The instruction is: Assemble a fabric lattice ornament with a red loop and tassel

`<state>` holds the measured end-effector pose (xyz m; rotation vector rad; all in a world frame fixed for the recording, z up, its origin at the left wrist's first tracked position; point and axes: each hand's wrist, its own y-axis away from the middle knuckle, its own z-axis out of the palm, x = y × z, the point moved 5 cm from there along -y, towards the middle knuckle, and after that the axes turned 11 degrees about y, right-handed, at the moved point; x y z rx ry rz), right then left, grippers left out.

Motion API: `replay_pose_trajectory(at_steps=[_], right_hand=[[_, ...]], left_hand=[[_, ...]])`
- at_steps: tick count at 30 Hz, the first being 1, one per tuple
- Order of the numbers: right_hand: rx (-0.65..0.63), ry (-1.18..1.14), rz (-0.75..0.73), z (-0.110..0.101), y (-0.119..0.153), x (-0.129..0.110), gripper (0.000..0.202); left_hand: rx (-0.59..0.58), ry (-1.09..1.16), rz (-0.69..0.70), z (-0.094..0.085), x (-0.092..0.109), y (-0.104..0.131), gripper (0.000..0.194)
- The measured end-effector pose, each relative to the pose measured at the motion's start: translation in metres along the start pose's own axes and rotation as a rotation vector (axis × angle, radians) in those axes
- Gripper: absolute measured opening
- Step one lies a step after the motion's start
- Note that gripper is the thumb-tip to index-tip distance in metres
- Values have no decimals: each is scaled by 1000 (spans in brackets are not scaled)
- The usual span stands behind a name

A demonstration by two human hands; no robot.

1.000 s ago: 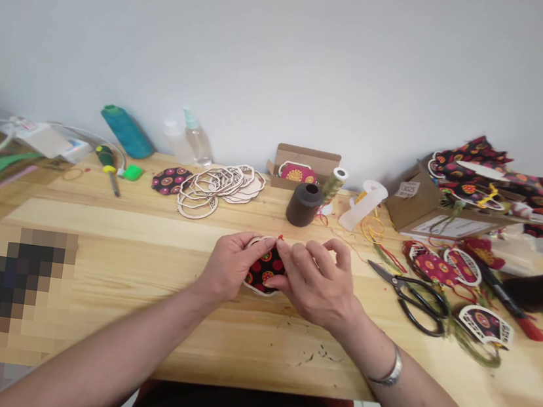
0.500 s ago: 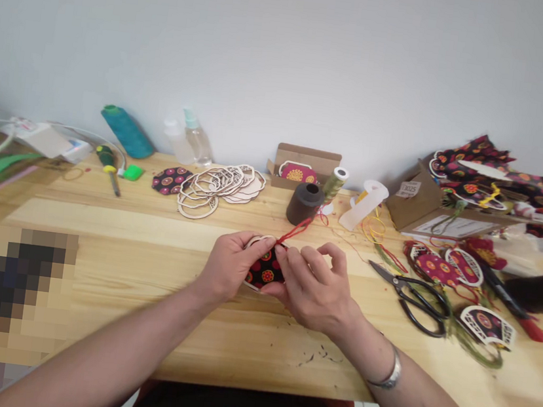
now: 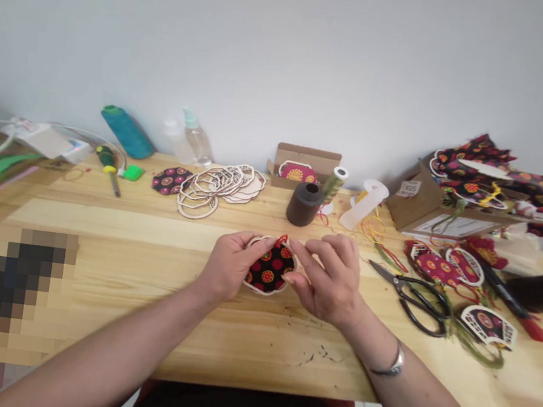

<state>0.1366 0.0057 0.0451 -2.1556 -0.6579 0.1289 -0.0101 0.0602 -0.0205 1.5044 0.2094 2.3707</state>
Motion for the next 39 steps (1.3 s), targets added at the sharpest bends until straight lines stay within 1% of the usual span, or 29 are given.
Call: replay_pose_trajectory(at_steps=[2,7,10,12,16,22,31,39], right_hand=[[-29,35,-33,2,0,0,46],[-80,97,-129,5,0,-8,68],[-110,94,-145,6,1,-12,76],[-135,85,-138,8,1,-13,79],[-171,75,-122,11,1,-13,80],[-170,38,-108,11,1,-13,79],[-170,5,-86,10,0,-14,76],[-164,7,-96,9,0,-14,75]], left_hand=[[5,9,-2,1,1,1,30],[27,25,-25,2,3,2,31],[17,40,-42,2,1,2,32],[5,33,-26,2,1,2,31],[-27,3,12,3,2,2,30],[-65,-28,33,2,3,3,28],[-16,-43,48,0,4,1,28],[-51,-91,83,-1,5,2,25]])
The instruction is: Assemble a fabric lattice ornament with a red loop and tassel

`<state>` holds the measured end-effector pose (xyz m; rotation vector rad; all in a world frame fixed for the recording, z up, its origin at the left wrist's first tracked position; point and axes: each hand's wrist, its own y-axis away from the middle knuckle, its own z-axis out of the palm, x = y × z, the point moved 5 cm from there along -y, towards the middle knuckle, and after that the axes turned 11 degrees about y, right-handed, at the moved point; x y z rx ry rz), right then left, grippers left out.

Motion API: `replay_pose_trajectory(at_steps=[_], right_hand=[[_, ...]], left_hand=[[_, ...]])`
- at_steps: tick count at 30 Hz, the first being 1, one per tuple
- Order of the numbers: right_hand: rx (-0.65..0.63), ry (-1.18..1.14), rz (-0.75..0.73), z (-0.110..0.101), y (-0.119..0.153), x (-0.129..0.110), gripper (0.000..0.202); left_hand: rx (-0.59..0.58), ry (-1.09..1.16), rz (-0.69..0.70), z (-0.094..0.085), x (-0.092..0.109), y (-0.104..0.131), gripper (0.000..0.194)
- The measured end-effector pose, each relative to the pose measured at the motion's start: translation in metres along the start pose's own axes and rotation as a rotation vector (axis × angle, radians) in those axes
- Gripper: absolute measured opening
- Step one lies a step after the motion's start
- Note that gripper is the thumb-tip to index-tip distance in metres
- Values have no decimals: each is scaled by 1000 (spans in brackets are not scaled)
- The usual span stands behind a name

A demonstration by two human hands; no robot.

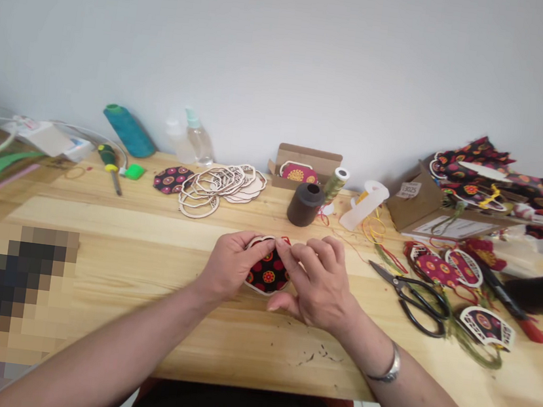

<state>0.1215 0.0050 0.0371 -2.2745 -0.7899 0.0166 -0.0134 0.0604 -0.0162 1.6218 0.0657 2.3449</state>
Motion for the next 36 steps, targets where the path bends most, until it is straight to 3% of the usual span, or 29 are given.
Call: replay_pose_trajectory(at_steps=[4,8,10,12,15,18,21,24,30,36], right_hand=[[28,-43,-37,-5,-1,-5,74],[104,-162,-214,-17,0,-20,66],[158,-189,-224,-21,1,-20,59],[181,-210,-91,-20,1,-10,48],[114,-325,339,-5,4,19,27],[-95,-655,770,21,12,37,23],[-335,-1063,1005,43,18,32,31],[-417,-1209,1094,49,18,28,33],[-376,-1338,1165,51,20,29,36],[-415,-1450,1241,56,23,28,37]], left_hand=[[5,-3,-5,-1,0,0,25],[-4,-43,-11,2,4,1,26],[19,-50,-18,1,4,0,26],[53,13,-43,1,2,-1,27],[99,136,-84,0,-5,-2,30],[103,183,-96,0,-7,-3,32],[84,203,-94,2,-6,-3,30],[78,208,-104,3,-5,-2,31],[73,202,-99,3,-6,-2,36],[47,200,-86,3,-7,-3,34]])
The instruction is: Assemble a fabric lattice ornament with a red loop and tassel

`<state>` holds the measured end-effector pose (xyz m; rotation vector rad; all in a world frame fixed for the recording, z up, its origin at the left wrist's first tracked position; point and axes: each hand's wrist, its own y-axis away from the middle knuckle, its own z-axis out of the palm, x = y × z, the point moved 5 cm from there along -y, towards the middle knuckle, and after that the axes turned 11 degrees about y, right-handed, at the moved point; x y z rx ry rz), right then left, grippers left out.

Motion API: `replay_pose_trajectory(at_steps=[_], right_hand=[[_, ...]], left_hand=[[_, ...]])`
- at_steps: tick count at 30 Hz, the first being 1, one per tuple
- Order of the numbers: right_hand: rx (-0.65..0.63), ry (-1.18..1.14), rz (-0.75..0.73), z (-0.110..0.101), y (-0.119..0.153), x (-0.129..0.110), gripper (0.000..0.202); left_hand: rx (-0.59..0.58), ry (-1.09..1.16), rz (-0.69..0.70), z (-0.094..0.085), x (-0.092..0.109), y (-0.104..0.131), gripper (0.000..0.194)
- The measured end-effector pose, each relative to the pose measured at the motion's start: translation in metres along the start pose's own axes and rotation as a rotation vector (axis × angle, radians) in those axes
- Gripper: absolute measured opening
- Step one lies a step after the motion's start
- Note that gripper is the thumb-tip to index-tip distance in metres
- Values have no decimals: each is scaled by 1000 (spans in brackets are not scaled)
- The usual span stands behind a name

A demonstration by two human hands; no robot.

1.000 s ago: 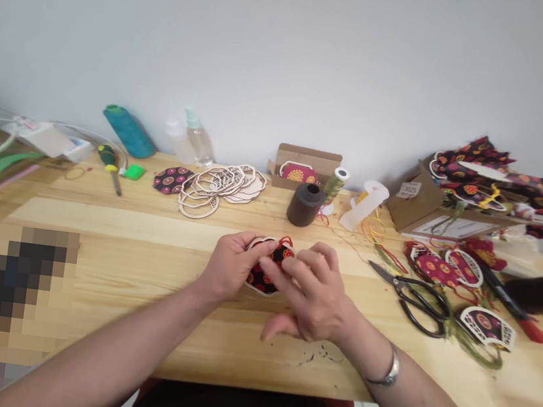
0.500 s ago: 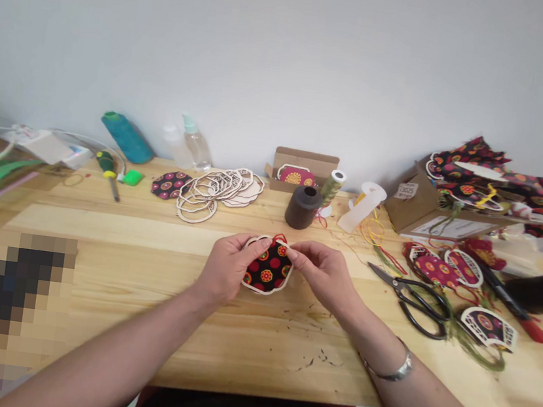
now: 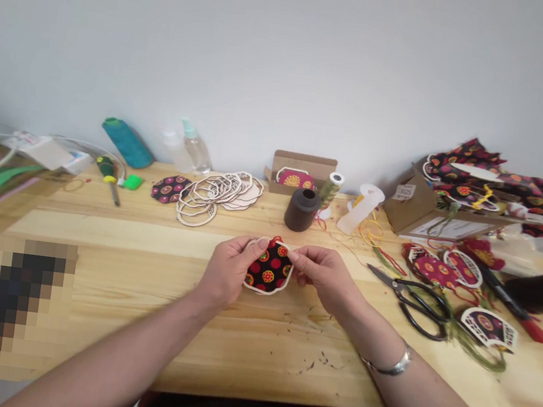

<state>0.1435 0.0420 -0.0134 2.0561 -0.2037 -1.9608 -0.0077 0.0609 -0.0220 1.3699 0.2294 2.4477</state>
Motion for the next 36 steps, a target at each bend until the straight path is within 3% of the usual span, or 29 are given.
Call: replay_pose_trajectory(at_steps=[12,32,36], right_hand=[[62,-15,18,-3,-3,4,37],[87,5,-12,-5,-6,6,36],[161,12,-57,-7,-5,3,35]], left_hand=[[-50,30,37,3,0,0,35],[-16,171,42,5,0,-1,32],[-4,182,58,4,0,-2,32]])
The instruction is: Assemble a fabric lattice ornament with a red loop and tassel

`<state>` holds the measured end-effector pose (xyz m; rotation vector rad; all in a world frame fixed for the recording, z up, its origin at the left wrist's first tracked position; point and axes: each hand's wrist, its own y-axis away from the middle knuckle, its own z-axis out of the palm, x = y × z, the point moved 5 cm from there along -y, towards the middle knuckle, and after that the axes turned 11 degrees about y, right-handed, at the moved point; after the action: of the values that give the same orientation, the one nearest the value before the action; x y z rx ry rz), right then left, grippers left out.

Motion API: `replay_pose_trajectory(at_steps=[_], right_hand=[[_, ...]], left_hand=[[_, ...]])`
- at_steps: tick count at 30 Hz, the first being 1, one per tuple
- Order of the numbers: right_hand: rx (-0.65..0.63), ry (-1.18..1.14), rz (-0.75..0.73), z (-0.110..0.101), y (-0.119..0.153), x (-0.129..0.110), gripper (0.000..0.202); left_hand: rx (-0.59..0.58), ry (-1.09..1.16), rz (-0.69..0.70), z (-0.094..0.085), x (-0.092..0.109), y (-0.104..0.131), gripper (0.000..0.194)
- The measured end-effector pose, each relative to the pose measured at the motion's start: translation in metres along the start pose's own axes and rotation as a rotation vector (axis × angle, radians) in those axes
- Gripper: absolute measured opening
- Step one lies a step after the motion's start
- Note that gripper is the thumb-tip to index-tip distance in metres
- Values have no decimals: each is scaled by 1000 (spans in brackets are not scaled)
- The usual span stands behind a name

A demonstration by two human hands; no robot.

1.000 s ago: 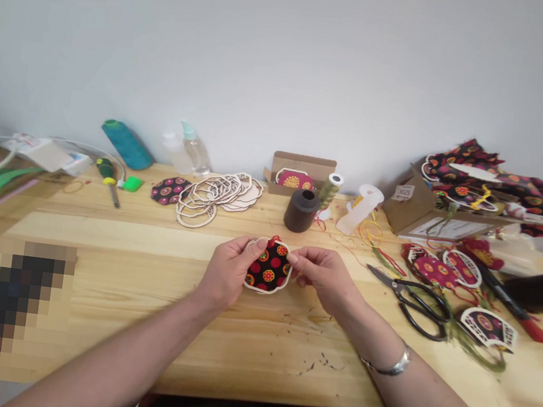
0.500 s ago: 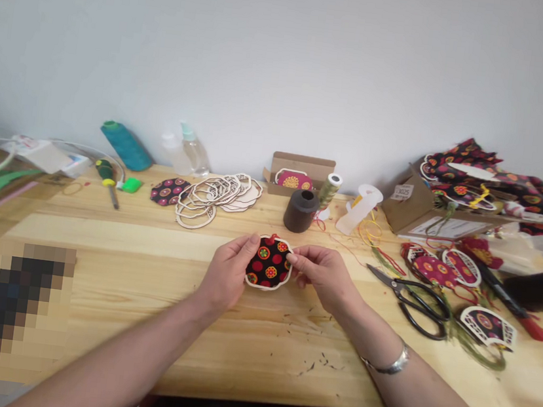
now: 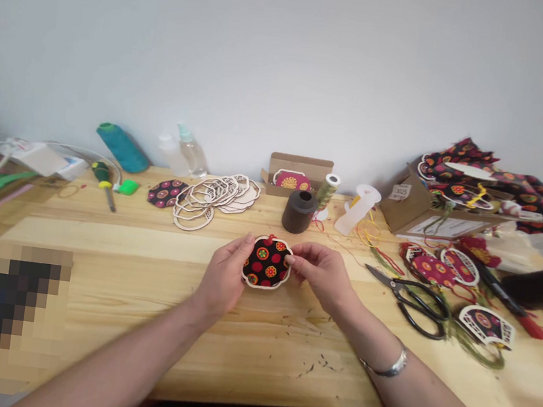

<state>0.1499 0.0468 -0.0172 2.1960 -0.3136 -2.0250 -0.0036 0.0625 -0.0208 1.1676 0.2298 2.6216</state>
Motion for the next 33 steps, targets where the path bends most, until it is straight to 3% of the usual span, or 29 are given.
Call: replay_pose_trajectory(at_steps=[4,16,33], right_hand=[[62,45,-37,-1,0,-2,31],[61,104,-45,-3,0,-1,32],[-86,70,13,1,0,1,31]], left_hand=[[5,24,3,0,0,0,31],[-20,50,-7,1,0,0,31],[-83,-22,33,1,-1,1,34]])
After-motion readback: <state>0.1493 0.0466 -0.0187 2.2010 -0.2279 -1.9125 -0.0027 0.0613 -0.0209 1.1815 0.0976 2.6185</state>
